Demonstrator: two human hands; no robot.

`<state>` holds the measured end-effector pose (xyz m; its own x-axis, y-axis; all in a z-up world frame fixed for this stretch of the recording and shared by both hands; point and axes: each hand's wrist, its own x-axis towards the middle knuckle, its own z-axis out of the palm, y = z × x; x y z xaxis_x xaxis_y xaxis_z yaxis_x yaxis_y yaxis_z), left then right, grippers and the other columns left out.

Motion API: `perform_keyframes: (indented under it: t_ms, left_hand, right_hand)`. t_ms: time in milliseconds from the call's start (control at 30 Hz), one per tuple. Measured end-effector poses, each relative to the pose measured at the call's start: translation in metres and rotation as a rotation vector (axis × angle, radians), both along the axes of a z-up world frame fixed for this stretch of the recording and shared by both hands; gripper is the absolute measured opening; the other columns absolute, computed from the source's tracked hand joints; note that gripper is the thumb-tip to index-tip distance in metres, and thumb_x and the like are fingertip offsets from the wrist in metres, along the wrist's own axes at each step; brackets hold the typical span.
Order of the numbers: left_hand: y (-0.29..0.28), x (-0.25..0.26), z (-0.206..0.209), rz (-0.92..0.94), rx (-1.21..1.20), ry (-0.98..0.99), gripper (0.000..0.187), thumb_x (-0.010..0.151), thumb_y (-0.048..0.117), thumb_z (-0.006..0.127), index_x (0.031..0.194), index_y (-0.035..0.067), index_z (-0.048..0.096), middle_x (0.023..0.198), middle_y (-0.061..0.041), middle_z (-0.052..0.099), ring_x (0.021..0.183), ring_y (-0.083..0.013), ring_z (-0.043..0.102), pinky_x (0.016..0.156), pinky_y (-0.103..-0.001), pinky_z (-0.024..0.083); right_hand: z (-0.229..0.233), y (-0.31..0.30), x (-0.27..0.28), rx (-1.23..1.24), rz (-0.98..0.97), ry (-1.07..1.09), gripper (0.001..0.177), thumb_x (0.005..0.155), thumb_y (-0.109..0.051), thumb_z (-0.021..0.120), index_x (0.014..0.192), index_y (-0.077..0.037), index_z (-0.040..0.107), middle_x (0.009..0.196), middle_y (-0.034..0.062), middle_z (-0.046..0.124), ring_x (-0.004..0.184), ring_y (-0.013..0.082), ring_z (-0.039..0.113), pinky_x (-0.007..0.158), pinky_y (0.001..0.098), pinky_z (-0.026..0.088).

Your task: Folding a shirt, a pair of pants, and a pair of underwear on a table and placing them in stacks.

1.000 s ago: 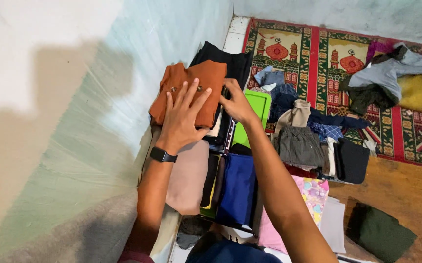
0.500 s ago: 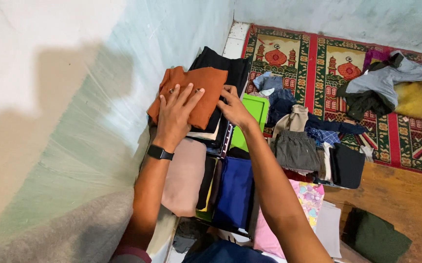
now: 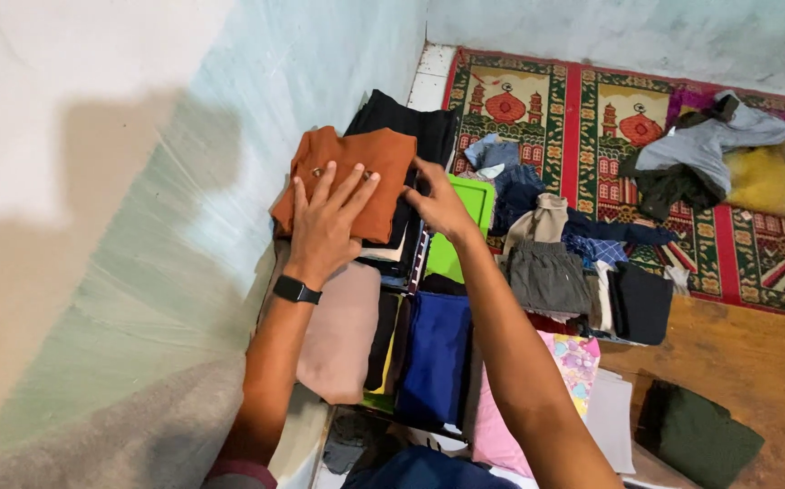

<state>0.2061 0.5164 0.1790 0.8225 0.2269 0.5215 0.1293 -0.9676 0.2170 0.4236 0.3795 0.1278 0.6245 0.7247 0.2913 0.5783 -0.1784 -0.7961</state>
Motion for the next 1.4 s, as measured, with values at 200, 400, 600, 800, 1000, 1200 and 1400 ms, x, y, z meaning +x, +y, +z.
perform_keyframes:
  t_ms: [200,400,600,800,1000,1200,1400]
  left_hand:
    - [0.005,-0.007,0.028,-0.126,-0.236,0.116,0.096,0.064,0.022,0.078,0.151,0.022,0.039,0.158,-0.005,0.039,0.149,-0.0387,0.025,0.11,-0.078,0.006]
    - [0.056,0.016,-0.003,-0.198,-0.727,-0.005,0.052,0.102,0.029,0.049,0.153,0.019,0.052,0.162,-0.006,0.051,0.161,-0.0318,0.034,0.133,-0.054,0.017]
    - [0.026,0.047,0.009,-0.066,-0.367,0.042,0.054,0.106,0.041,0.049,0.154,0.017,0.048,0.161,-0.013,0.044,0.151,-0.0399,0.032,0.121,-0.065,0.015]
    - [0.008,0.071,-0.002,-0.026,-0.288,0.093,0.051,0.103,0.042,0.051,0.151,0.026,0.051,0.159,-0.009,0.047,0.148,-0.0431,0.035,0.113,-0.075,0.014]
    - [-0.005,0.077,-0.011,0.026,-0.287,0.035,0.05,0.103,0.041,0.052,0.151,0.027,0.054,0.157,-0.006,0.052,0.147,-0.041,0.04,0.117,-0.074,0.016]
    - [-0.011,0.083,-0.021,0.046,-0.285,0.015,0.051,0.102,0.042,0.052,0.151,0.028,0.053,0.157,-0.008,0.05,0.149,-0.0403,0.036,0.117,-0.073,0.01]
    - [-0.006,0.079,-0.02,0.065,-0.303,0.053,0.052,0.101,0.047,0.051,0.15,0.029,0.052,0.158,-0.005,0.048,0.15,-0.036,0.034,0.119,-0.071,0.008]
  right_hand:
    - [0.086,0.032,-0.08,-0.036,-0.212,-0.568,0.047,0.095,-0.022,0.059,0.138,-0.002,0.06,0.146,0.0187,0.052,0.141,0.0379,0.045,0.12,0.0537,0.031]
    - [0.062,0.052,-0.094,-0.293,-0.214,-0.622,0.046,0.105,-0.033,0.049,0.14,-0.005,0.059,0.154,0.0165,0.046,0.15,0.0389,0.034,0.123,0.0641,0.016]
    - [0.011,0.024,-0.085,0.13,-0.292,-0.067,0.061,0.111,-0.038,0.032,0.16,-0.002,0.032,0.17,0.0181,0.024,0.159,0.0345,0.018,0.126,0.0526,0.01]
    - [-0.06,0.014,-0.073,0.276,-0.267,0.236,0.064,0.112,-0.042,0.015,0.163,-0.005,0.024,0.173,0.0139,0.02,0.161,0.0297,0.013,0.129,0.0428,0.009]
    - [-0.104,-0.004,-0.056,0.227,-0.265,0.294,0.065,0.111,-0.044,0.013,0.162,-0.005,0.026,0.173,0.0168,0.016,0.161,0.0294,0.011,0.129,0.0384,0.008]
    - [-0.11,-0.014,-0.04,0.311,-0.244,0.327,0.066,0.111,-0.046,0.016,0.163,-0.005,0.022,0.173,0.0156,0.015,0.161,0.0283,0.009,0.129,0.0384,0.006]
    - [-0.098,0.004,-0.035,0.356,-0.184,0.341,0.067,0.111,-0.047,0.018,0.164,-0.006,0.021,0.174,0.0145,0.013,0.161,0.0278,0.007,0.129,0.0385,0.005]
